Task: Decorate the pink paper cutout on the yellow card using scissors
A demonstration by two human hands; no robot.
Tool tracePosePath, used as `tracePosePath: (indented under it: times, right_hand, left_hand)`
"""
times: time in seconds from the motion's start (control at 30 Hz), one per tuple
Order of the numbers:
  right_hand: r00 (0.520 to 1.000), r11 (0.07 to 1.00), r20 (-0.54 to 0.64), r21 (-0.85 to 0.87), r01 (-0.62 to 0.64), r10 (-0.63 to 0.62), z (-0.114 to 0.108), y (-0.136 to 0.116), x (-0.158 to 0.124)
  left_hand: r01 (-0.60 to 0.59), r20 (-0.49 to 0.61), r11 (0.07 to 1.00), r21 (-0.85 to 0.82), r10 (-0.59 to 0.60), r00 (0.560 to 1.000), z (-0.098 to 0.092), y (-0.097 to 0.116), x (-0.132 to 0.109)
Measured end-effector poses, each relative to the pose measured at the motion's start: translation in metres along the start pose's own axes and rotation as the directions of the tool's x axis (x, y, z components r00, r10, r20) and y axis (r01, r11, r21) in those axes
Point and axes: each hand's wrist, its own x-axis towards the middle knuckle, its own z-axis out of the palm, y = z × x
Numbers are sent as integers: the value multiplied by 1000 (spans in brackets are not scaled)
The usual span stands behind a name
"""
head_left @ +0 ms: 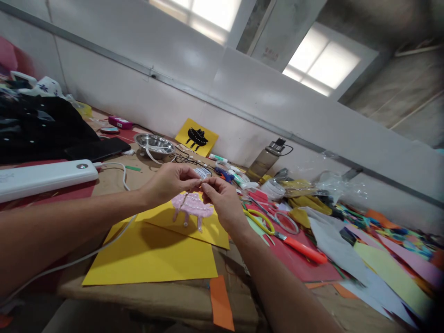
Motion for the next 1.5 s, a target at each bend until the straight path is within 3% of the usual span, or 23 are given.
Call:
tracePosePath:
  times: [0.4,0.67,0.93,1.2,1.37,1.5]
  right_hand:
    - [1000,1000,-25,-15,-12,11,1,-1,-2]
    - [999,997,-34,-63,40,-43,0,2,-1]
    - [999,997,-11,-52,49,-50,1,-1,-3]
    - [1000,1000,-16,-1,14,-14,1,-1,-2]
    - [999,999,-24,-46,22,-23,1,0,-2]
    - [1000,1000,-4,23,-13,13,0,0,-2]
  left_hand:
    - [-76,-14,984,164,79,997,3,0,-5]
    - [-85,4,988,133,85,996,4,1,-7]
    - [8,58,1000,-29,-7,998,4,2,-5]
    - [-52,-1,996,66,52,999,4,1,-5]
    - [-83,5,991,103,83,997,4,0,-6]
    - [-77,24,993,89,75,997,4,-1,-6]
